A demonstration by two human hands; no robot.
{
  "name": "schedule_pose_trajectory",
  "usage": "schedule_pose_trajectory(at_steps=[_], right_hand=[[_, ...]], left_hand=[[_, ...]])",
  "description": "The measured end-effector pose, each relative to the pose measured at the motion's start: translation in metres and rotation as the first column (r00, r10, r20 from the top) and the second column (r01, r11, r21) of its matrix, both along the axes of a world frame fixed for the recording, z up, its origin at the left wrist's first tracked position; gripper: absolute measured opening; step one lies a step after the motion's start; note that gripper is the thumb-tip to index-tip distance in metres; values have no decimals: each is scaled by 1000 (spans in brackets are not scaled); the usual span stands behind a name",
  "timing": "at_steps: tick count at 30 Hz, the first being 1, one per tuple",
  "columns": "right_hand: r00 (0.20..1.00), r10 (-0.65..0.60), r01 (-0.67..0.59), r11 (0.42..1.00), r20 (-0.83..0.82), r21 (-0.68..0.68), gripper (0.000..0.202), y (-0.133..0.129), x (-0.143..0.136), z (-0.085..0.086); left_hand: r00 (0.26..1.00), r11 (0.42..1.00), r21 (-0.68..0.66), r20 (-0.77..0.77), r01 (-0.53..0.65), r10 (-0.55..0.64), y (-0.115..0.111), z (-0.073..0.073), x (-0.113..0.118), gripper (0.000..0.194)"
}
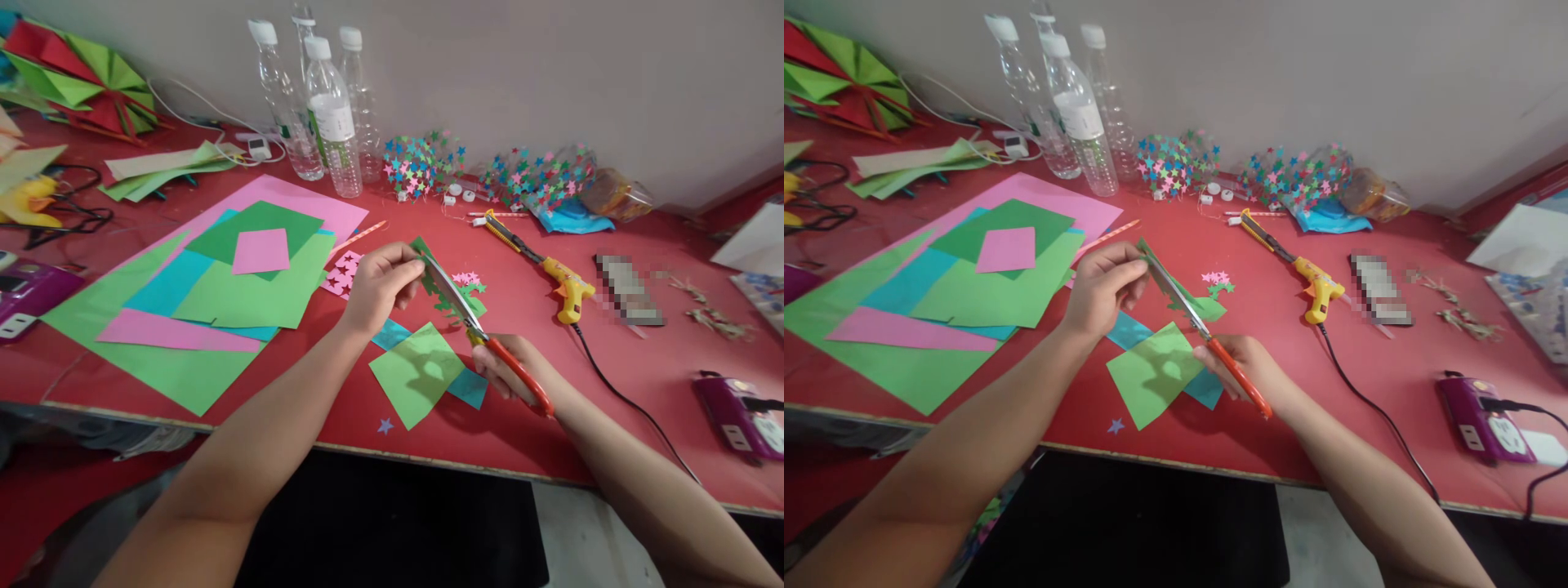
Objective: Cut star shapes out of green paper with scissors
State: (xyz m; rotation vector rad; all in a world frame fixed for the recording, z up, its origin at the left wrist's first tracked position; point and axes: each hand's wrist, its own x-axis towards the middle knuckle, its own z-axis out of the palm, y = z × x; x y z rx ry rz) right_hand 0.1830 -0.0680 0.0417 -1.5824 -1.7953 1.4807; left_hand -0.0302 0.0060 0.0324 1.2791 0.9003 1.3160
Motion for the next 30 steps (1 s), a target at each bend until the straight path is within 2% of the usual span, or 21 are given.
schedule_pose_trajectory(at_steps=[8,22,30], right_hand=[[1000,-12,12,1000,-12,-7,44,1,1,0],[1000,-1,1,1000,3,0,39,-1,0,-4],[999,-26,26,1000,37,-17,45,-1,-2,0]], left_hand=[[994,1000,18,105,-13,11,2,-2,3,13],[995,999,1,92,-45,45,1,-2,4,12],[995,999,-10,88,-53,53,1,-2,4,12]])
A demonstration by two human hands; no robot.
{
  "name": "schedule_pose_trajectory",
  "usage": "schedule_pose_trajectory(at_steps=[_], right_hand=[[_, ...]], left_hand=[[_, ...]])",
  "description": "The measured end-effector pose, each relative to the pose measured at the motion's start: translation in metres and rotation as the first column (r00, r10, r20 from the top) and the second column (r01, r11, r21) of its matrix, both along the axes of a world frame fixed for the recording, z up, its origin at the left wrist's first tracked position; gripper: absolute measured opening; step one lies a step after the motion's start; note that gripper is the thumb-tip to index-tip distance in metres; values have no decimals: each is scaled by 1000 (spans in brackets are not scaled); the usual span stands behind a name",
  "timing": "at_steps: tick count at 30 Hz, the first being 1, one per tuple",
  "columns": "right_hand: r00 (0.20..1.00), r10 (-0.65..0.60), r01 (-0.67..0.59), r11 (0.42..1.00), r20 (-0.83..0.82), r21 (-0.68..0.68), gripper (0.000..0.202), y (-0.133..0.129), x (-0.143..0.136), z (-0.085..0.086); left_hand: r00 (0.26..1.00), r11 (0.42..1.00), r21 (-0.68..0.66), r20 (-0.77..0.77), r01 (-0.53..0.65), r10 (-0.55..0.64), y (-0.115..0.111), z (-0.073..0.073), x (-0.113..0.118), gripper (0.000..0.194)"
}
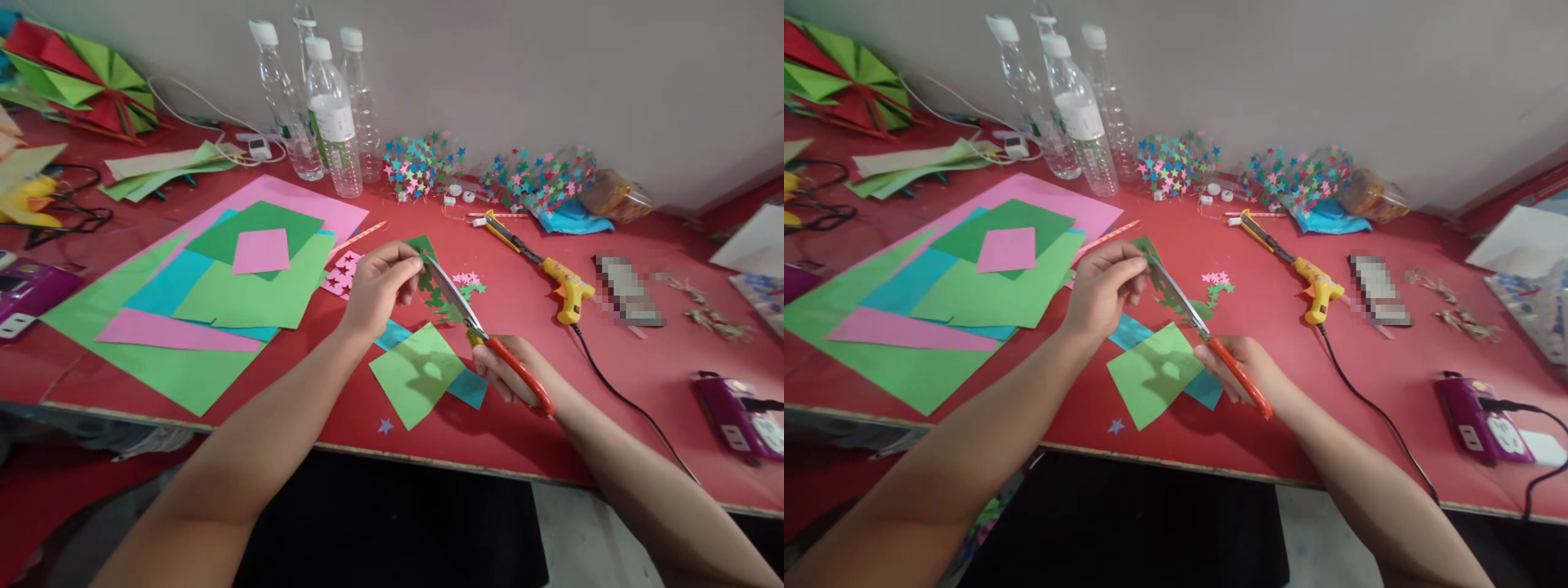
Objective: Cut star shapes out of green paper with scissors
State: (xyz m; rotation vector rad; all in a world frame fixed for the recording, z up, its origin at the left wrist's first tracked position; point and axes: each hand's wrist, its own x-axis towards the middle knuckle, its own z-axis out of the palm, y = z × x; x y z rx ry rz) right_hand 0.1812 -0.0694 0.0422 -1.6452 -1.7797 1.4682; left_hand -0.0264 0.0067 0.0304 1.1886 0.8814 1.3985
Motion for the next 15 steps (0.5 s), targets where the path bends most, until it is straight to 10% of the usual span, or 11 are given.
schedule_pose_trajectory(at_steps=[15], right_hand=[[999,-18,17,1000,-43,-19,44,0,-2,5]], left_hand=[[1000,1000,8,-22,-9,9,0,1,-1,12]])
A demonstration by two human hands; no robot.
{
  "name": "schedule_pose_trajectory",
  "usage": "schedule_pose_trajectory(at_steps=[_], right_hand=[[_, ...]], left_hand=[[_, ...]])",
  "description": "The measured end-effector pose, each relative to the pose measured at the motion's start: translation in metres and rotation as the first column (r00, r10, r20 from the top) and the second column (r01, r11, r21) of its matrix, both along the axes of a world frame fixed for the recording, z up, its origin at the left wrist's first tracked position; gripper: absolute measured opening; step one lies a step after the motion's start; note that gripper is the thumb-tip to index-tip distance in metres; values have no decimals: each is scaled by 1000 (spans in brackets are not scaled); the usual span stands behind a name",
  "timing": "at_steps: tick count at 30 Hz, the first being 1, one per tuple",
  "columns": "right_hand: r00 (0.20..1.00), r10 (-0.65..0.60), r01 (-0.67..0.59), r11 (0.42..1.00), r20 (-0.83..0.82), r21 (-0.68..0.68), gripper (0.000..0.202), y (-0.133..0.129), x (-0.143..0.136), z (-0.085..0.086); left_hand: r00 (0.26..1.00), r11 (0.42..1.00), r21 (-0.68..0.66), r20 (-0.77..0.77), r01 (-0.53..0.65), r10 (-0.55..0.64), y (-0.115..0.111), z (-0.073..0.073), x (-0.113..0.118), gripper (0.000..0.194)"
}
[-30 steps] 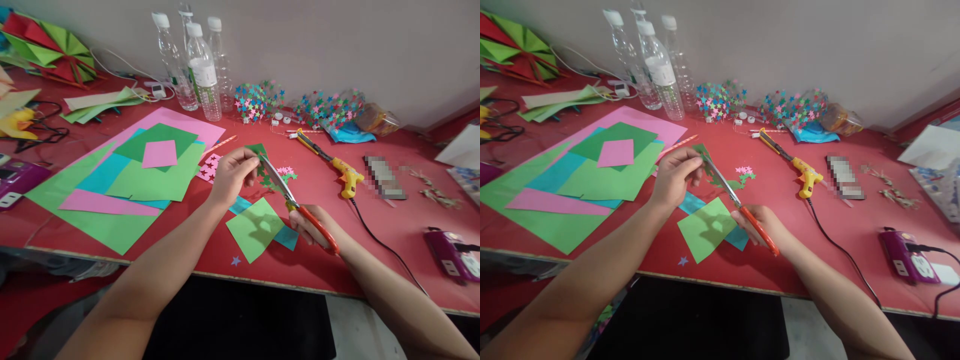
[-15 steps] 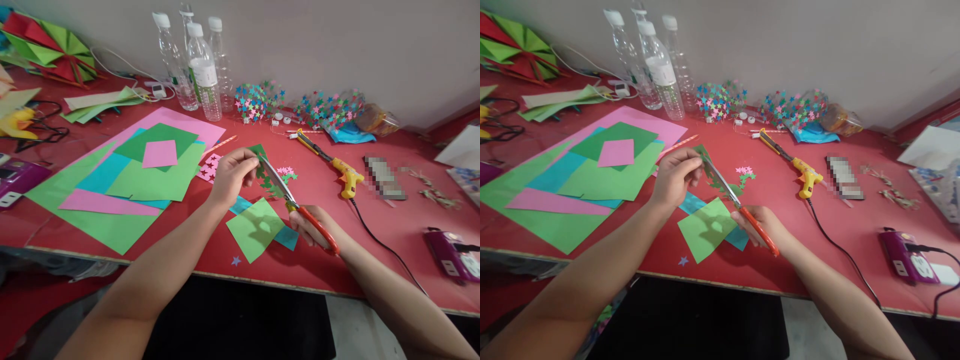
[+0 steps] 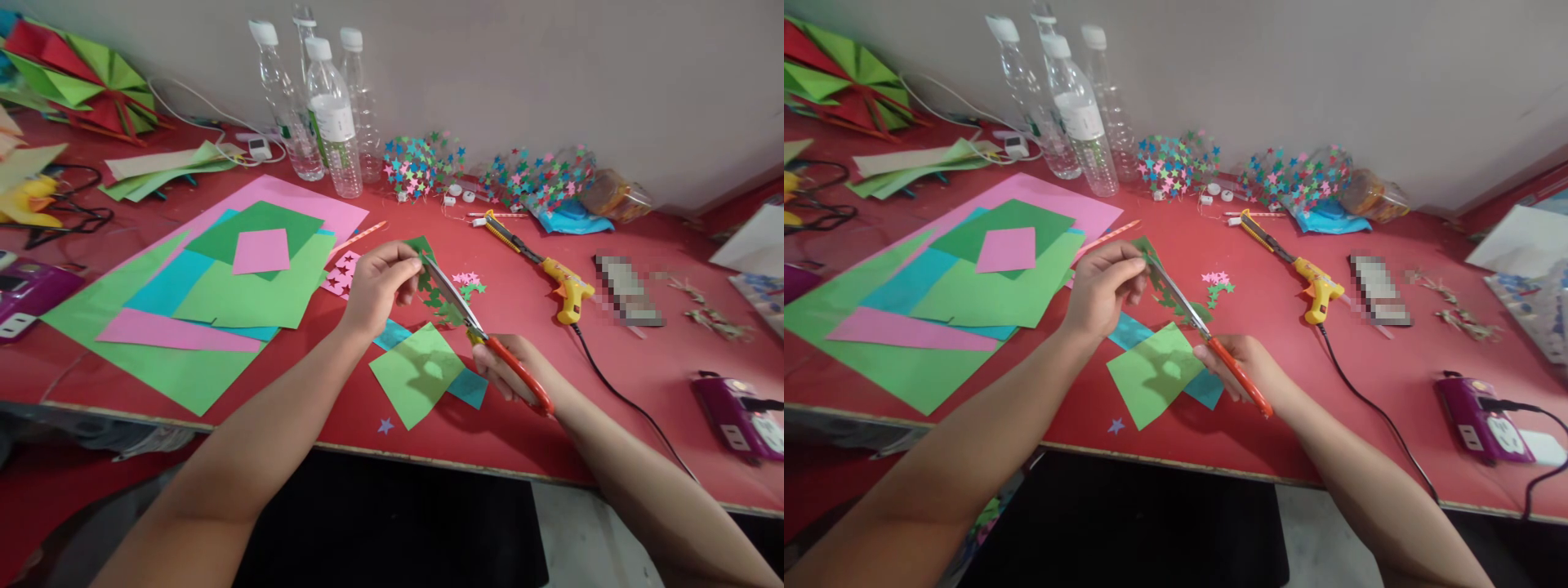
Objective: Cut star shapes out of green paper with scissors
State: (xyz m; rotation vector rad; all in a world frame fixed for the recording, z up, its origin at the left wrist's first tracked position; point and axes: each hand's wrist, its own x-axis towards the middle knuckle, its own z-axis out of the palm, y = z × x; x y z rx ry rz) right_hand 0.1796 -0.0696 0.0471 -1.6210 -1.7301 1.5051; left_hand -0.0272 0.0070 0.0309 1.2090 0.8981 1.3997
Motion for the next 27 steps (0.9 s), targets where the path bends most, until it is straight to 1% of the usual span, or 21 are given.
schedule_pose_trajectory(at_steps=[6,8,12,16,22,27], right_hand=[[1000,24,-24,1000,-8,9,48,1,2,-5],[999,39,-39,999,-31,11,49,1,3,-7],[988,109,-106,994,-106,38,54,1,8,-13],[979,151,-145,988,-138,55,58,1,12,-16],[979,145,-140,989,-140,45,59,1,9,-14],[978,153,-145,987,-142,66,59,-1,5,-11]], left_hand=[[998,998,28,-22,-58,59,1,0,-1,11],[998,998,35,-14,-55,55,0,-1,0,11],[998,997,56,22,-55,53,-2,-2,3,10],[998,997,47,29,-53,52,-5,-2,5,10],[999,999,47,24,-26,25,-7,-3,6,11],[1000,999,41,10,-5,5,-9,-3,8,12]])
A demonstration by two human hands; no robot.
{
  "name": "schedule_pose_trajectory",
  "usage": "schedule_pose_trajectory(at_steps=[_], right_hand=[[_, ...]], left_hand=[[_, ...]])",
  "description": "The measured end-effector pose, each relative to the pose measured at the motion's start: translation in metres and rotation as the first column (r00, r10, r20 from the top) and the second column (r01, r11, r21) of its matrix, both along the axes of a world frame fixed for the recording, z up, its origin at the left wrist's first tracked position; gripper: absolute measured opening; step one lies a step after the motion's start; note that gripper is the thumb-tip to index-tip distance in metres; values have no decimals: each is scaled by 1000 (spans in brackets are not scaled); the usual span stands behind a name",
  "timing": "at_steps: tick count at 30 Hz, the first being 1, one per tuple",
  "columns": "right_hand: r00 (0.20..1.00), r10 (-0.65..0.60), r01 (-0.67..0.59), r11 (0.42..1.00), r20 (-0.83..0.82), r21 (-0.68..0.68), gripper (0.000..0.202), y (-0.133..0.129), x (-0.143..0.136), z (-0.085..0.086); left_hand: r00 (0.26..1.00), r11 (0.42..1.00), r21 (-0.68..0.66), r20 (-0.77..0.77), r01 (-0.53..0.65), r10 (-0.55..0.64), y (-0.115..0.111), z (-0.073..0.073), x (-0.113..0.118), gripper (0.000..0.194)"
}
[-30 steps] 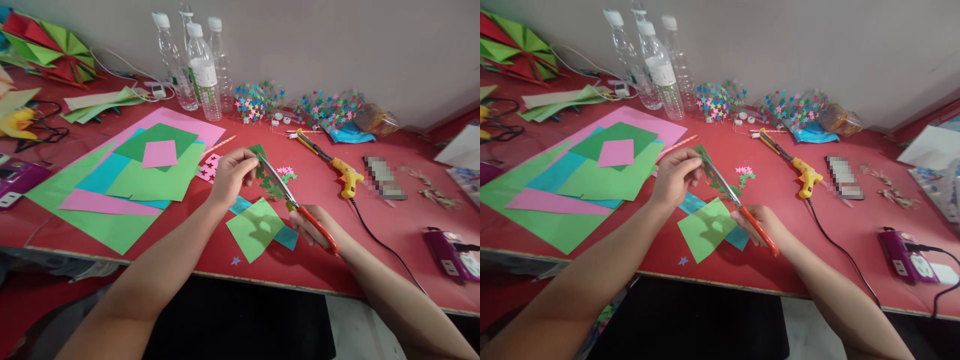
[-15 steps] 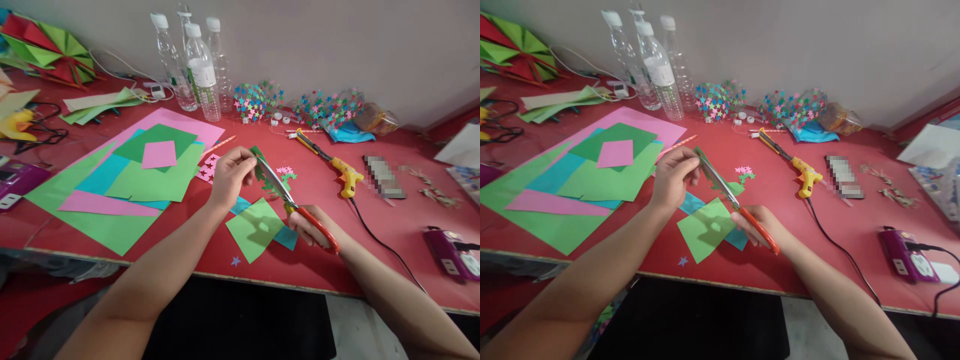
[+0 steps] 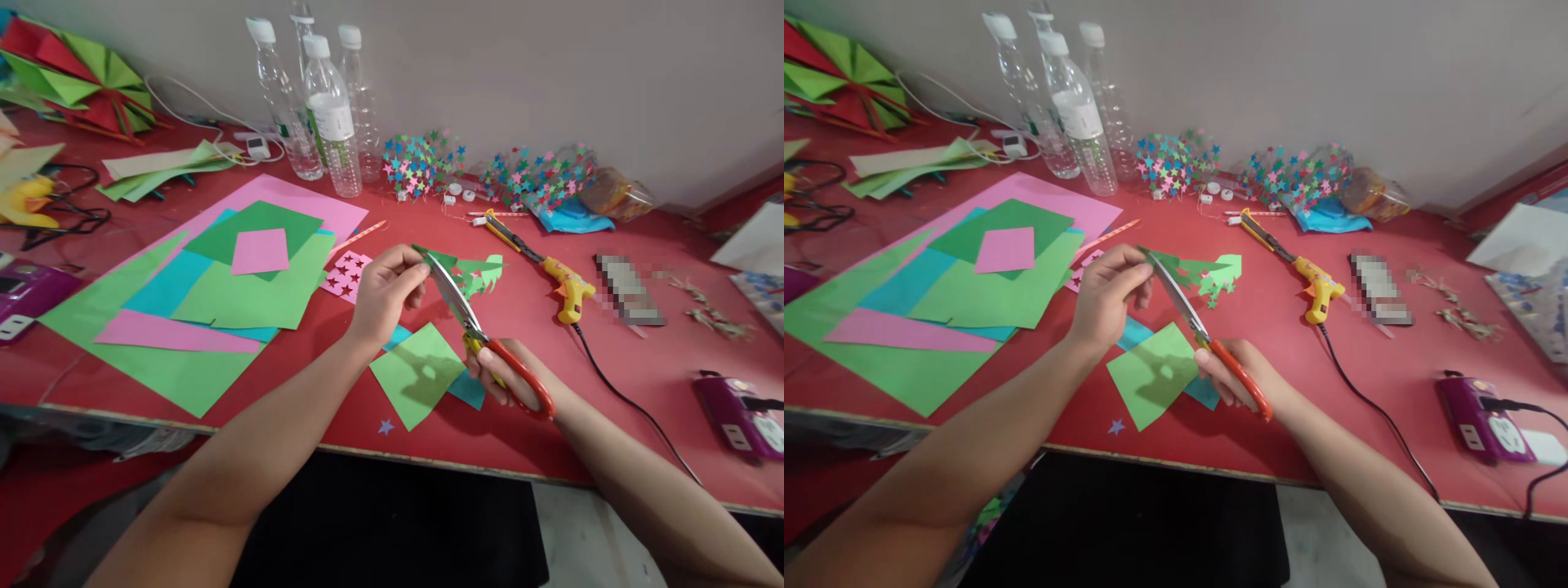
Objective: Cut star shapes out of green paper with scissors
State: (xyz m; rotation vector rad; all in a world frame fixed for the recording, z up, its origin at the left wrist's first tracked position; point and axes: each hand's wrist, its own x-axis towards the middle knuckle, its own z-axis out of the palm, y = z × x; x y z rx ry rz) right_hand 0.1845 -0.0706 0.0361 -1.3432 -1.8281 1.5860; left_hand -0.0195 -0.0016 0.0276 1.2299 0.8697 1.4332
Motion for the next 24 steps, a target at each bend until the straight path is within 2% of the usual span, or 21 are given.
schedule_pose_trajectory(at_steps=[12,24], right_hand=[[1000,-20,20,1000,6,-1,59,-3,-2,-1],[990,-128,134,987,67,-91,54,-7,-9,-1]], left_hand=[[999,1000,23,-54,7,-6,-1,0,1,14],[996,1000,26,-89,-3,5,-1,2,2,15]])
